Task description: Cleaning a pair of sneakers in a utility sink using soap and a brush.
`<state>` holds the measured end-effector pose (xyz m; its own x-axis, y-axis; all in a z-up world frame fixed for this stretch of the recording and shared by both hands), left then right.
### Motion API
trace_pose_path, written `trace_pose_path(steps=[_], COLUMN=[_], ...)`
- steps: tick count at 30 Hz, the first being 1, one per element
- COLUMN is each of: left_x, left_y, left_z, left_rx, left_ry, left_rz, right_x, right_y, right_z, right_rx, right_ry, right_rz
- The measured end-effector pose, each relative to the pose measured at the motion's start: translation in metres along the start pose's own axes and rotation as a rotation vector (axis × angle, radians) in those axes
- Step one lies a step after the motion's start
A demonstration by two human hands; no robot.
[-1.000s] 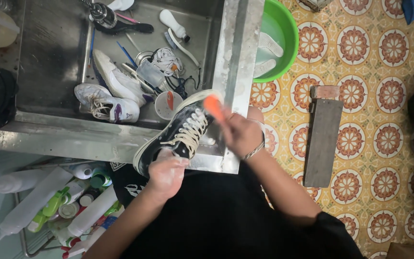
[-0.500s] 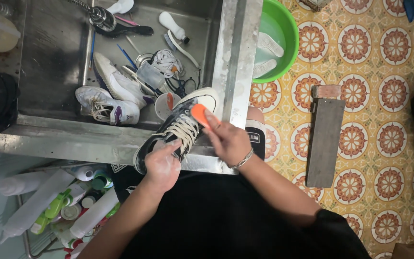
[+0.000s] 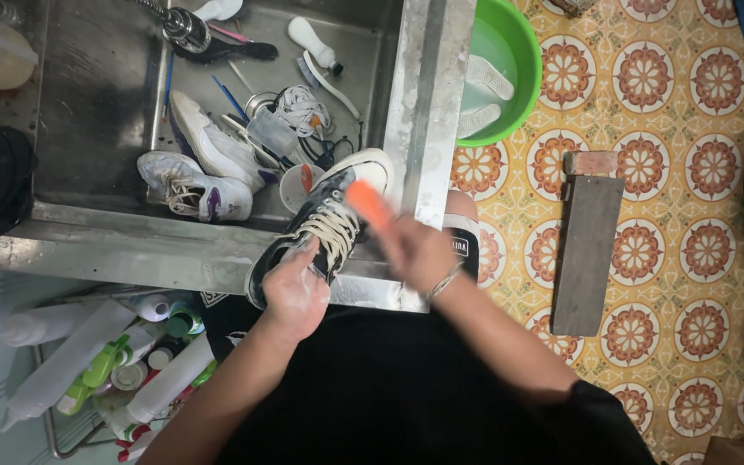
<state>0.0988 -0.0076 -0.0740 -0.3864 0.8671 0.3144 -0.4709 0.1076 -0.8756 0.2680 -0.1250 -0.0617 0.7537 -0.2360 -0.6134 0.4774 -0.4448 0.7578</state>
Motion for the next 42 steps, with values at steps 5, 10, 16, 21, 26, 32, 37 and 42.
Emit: trace_pose_path(steps=[5,10,16,21,26,32,37,42], left_x=[0.003,-0.003,-0.003,0.014,0.015,0.007,0.005,0.007], left_y=[0.000,0.018,0.011,-0.005,-0.021,0.009,0.005,-0.003], left_z=[-0.002,0.000,-0.002,0.004,0.020,0.026,0.027,0.024], left_rx=[-0.007,0.172,0.045,0.028,0.093,0.035,-0.070,0.251], left_ry=[-0.011,0.084,0.018,-0.072,-0.019,-0.003,-0.044,0.075], left_rz=[-0.006,-0.082,0.002,0.060,0.141,0.236,0.292,0.108], right_x=[-0.009,-0.027,-0.007,-0.029,-0.022,-0.012,-0.035,-0.022], right_y=[0.012,0.007,0.015,0.011,0.014,0.014,0.014,0.019], right_z=[-0.012,-0.001,-0.008,0.009,-0.003,0.000,0.013,-0.005], right_rx=[0.010,-0.048,-0.018,0.006,0.044,-0.052,-0.045,-0.209], right_ry=[0.013,0.023,-0.100,0.174,0.057,0.068,0.164,0.013], right_rz=[-0.049,-0.031,0.039,-0.052,0.049,-0.074,-0.065,0.106])
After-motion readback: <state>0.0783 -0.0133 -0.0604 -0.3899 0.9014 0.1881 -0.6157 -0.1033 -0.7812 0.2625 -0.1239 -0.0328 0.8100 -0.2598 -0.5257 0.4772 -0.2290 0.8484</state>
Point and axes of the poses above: each hand's wrist, its own z-axis away from the middle knuckle, its own y-axis out of the back of the hand, x = y × z, the point moved 3 cm from there along -z, towards the middle knuckle, and after that the axes turned 1 degree about y, right-handed, at the moved point
